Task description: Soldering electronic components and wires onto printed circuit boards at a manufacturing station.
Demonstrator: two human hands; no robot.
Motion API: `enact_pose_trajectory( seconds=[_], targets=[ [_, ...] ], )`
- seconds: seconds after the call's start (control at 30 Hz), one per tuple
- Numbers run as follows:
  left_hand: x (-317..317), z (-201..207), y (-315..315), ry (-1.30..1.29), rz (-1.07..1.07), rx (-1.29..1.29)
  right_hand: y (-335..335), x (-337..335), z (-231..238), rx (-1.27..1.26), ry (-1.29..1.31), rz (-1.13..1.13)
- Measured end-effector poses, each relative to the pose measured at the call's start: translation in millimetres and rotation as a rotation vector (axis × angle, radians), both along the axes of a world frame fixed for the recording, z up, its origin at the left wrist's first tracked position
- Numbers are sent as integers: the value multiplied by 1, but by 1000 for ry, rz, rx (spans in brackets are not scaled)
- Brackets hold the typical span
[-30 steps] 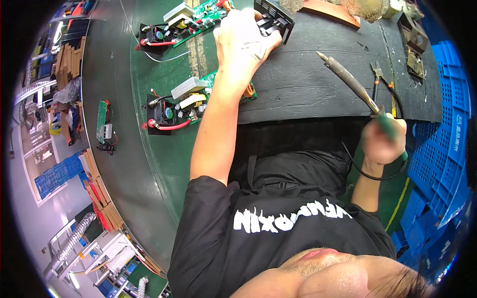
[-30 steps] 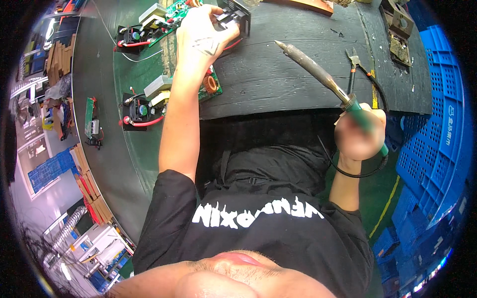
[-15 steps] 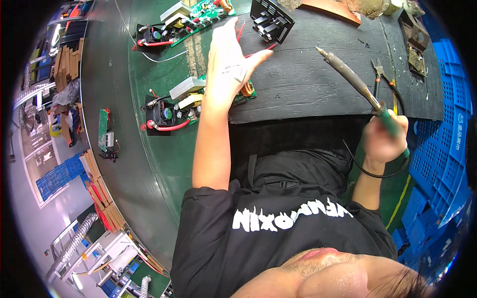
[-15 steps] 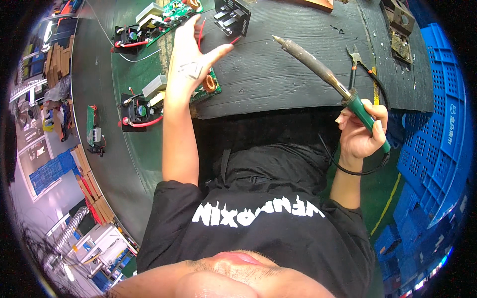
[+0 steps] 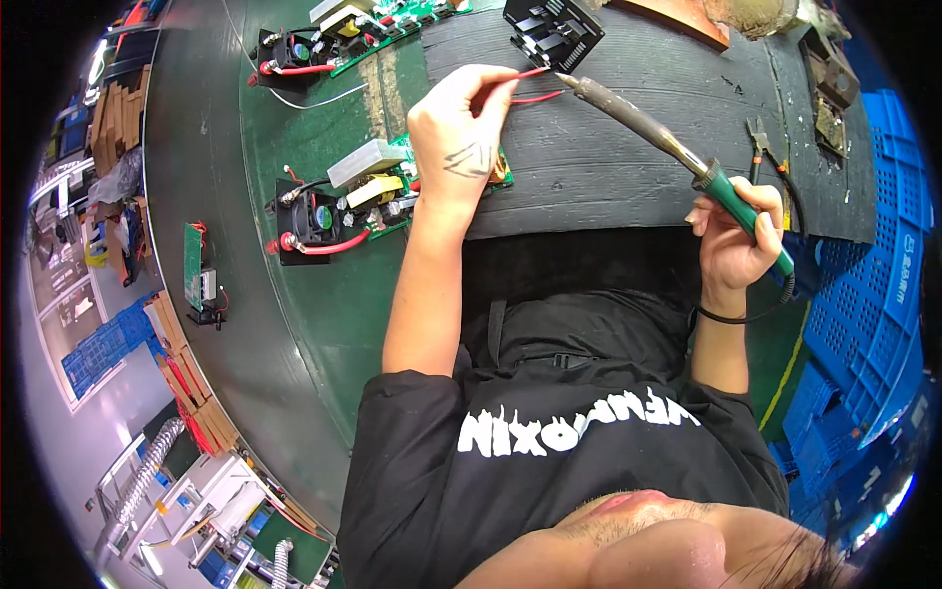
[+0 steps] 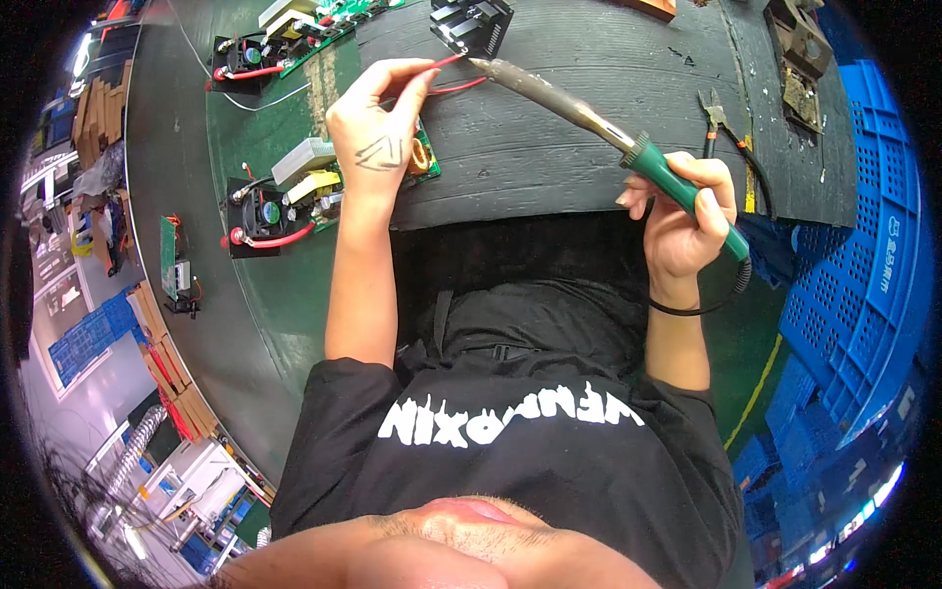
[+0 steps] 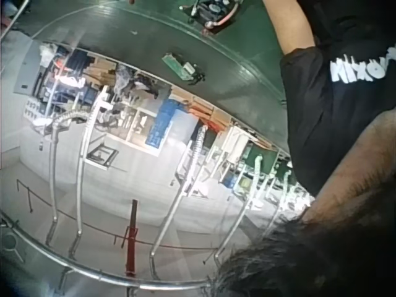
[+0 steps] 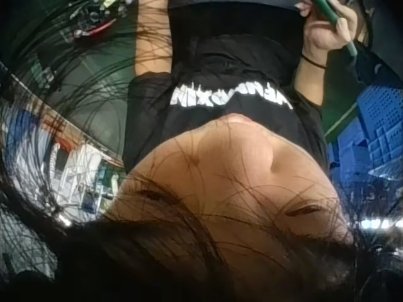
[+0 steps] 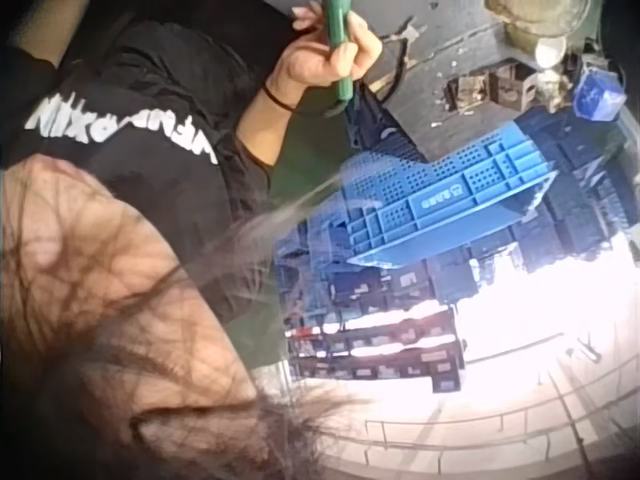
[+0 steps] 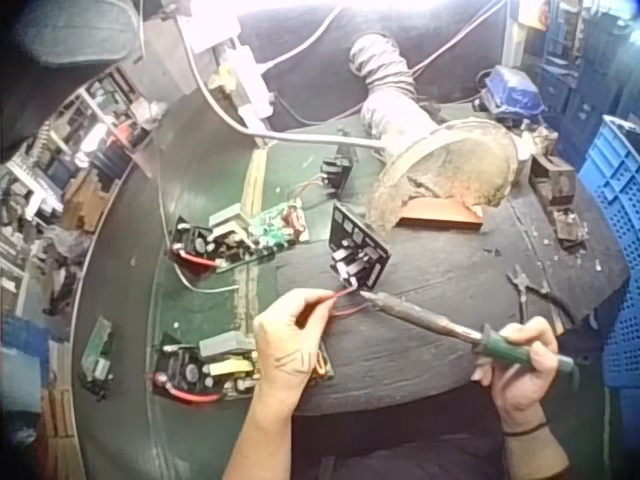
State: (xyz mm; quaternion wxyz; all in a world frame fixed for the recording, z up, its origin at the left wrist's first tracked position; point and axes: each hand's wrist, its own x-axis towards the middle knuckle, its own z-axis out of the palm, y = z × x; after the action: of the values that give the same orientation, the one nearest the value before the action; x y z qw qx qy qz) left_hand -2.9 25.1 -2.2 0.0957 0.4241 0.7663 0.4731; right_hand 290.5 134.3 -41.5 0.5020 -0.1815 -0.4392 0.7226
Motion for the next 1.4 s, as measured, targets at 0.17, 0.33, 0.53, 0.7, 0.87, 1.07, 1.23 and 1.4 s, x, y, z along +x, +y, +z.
enact_pose_trajectory(
  seconds=[0.17,0.33,0.53,0.7,0.87,1.07,1.23,1.4],
  targets=[
    [-1,-5,6,97,1,69,-1,-5,-5,-13,7,-20],
    [-3,-8,6,163,-7,82,1,-5,-6,-2,-13,-27],
    [-4,-9,5,157,-15,84,0,-7,-5,6,-28,-18],
    [-3,-10,4,155,-3,98,0,-10,-4,-29,-34,-22],
    [-3,-10,4,165,-10,103,0,-12,-3,-16,-48,-5],
    [-3,-9,4,146,-11,107,-1,-14,-4,20,-82,4],
    [-3,-10,4,169,-11,99,-1,-14,-5,23,-93,6],
    [-3,-10,5,158,-16,109,0,-14,-5,22,-102,8]
  ],
)
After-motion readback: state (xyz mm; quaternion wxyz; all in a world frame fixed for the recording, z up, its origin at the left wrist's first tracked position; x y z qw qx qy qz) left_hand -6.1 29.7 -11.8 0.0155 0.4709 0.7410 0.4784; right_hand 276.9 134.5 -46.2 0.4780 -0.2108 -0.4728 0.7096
